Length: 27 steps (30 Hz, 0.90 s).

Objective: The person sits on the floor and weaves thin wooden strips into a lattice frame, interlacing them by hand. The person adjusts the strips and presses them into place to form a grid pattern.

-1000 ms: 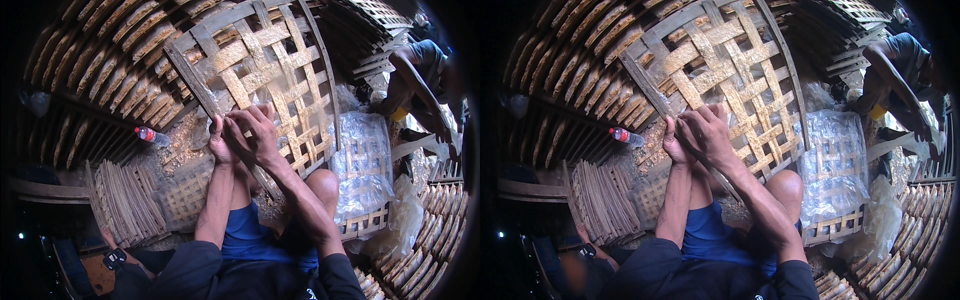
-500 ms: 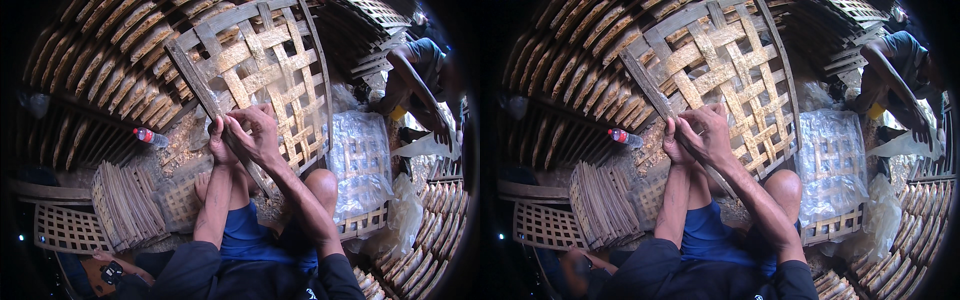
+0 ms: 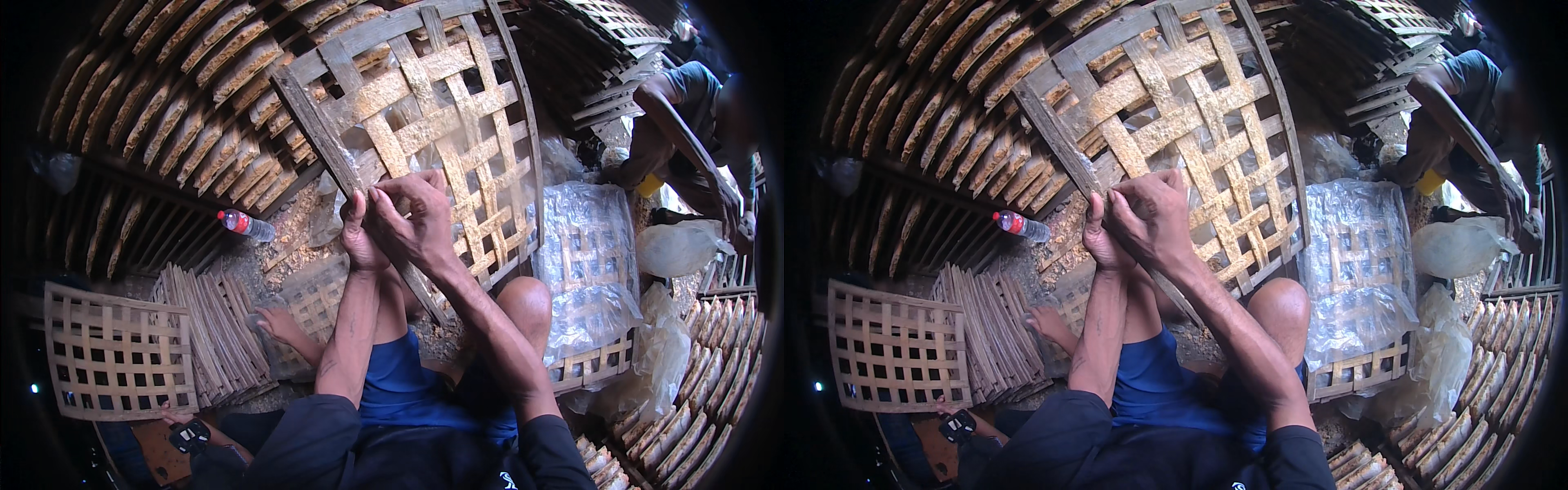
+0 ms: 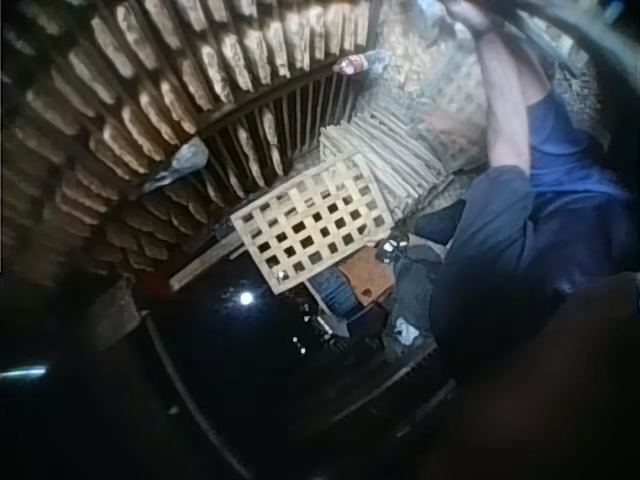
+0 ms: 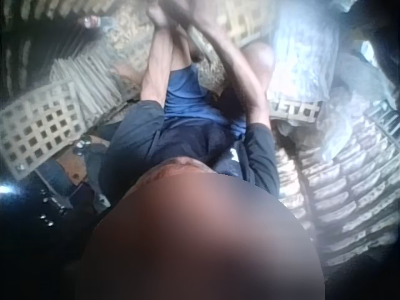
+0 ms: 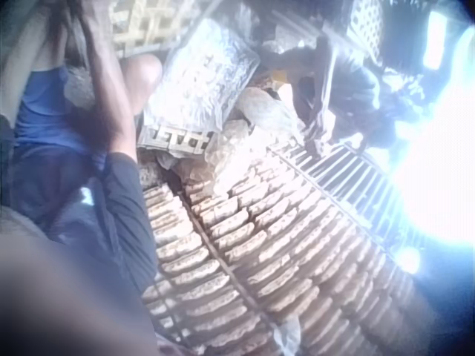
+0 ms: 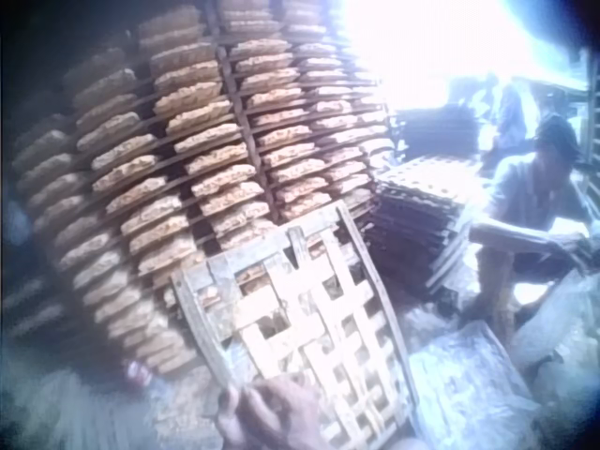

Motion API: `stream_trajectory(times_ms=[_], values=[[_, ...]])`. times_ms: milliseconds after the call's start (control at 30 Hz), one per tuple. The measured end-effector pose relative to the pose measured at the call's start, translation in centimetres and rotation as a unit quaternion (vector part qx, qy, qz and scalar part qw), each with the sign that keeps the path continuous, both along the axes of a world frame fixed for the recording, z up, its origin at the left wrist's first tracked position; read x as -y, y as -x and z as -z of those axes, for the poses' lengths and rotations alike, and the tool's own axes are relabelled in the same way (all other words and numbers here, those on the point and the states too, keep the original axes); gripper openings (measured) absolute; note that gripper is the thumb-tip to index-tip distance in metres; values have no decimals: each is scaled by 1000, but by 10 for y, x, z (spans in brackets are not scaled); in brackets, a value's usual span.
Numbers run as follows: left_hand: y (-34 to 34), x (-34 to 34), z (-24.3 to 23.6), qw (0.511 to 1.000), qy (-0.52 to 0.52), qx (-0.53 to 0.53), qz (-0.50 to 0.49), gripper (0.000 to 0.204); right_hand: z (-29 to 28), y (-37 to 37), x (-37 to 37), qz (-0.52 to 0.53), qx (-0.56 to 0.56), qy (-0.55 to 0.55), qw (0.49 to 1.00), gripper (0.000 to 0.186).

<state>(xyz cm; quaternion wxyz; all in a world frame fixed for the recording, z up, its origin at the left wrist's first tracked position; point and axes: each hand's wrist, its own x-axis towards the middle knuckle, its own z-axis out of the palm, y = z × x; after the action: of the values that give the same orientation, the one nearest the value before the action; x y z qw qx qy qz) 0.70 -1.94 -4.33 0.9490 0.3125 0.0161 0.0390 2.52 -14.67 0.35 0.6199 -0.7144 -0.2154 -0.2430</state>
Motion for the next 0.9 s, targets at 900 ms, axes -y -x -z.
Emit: stream_trajectory(times_ms=[900], values=[[-2,-2,13,1000,21,9,3,44,1,-2,3,-15,0,6,1000,12]])
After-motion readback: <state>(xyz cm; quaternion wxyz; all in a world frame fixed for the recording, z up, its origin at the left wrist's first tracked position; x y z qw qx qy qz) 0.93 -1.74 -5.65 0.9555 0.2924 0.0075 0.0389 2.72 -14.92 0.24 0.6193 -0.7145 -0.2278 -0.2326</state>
